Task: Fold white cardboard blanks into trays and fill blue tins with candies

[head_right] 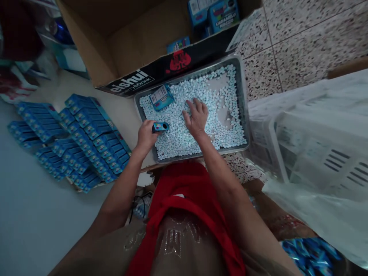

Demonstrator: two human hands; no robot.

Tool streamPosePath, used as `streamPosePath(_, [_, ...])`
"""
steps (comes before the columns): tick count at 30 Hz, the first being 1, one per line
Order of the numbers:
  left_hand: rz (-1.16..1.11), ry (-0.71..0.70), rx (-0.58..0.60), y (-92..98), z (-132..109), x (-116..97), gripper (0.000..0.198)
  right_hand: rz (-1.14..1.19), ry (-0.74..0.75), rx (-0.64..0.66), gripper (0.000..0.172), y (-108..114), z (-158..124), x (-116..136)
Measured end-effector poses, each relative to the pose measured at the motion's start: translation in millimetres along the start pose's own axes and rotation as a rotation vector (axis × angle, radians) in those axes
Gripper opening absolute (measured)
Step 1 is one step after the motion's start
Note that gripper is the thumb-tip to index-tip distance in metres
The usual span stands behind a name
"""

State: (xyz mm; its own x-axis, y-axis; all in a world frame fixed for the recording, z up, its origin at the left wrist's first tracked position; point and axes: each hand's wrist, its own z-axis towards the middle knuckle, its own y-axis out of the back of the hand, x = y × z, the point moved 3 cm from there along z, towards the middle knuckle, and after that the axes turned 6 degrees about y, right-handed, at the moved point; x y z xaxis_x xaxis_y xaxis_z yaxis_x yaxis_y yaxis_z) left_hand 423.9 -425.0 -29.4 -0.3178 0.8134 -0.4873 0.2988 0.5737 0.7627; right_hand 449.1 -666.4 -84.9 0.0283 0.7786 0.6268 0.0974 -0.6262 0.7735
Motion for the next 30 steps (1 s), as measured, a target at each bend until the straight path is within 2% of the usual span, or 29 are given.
streamPosePath(3, [0.079,-0.059,0.029,-9.1,5.5,-20.5,0.034,0.103,-0.001,0.02,0.043,-15.0,4.5,14.1])
streamPosePath(6, [0.122,-0.138,0.07,-10.9,9.7,-43.3,0.034,0.429,-0.083,-0.058,0.034,-21.2,9.5,23.3])
streamPosePath(10, [0.071,-0.228,0.085,-1.3,7.1,-58.7,0.039,1.043,-0.252,-0.223,0.048,-21.4,10.9,29.6])
streamPosePath(12, [0.012,-0.277,0.031,5.7,0.2,-59.7,0.04,1.279,-0.275,-0.232,0.053,-14.1,8.7,35.9])
streamPosePath(14, [-0.043,-0.297,-0.055,10.4,-8.5,-58.4,0.038,1.406,-0.27,-0.214,0.054,-0.7,5.6,43.8])
streamPosePath(20, [-0.159,-0.264,-0.142,4.7,-22.7,-56.9,0.038,1.477,-0.175,-0.236,0.049,39.6,-0.3,66.7])
streamPosePath(24, [-0.201,-0.251,-0.157,2.2,-18.6,-58.6,0.039,1.496,-0.147,-0.276,0.051,48.5,0.0,74.7])
streamPosePath(30, [-0.22,-0.258,-0.185,2.4,-15.1,-63.8,0.042,1.474,-0.01,-0.306,0.05,56.1,-0.5,84.7])
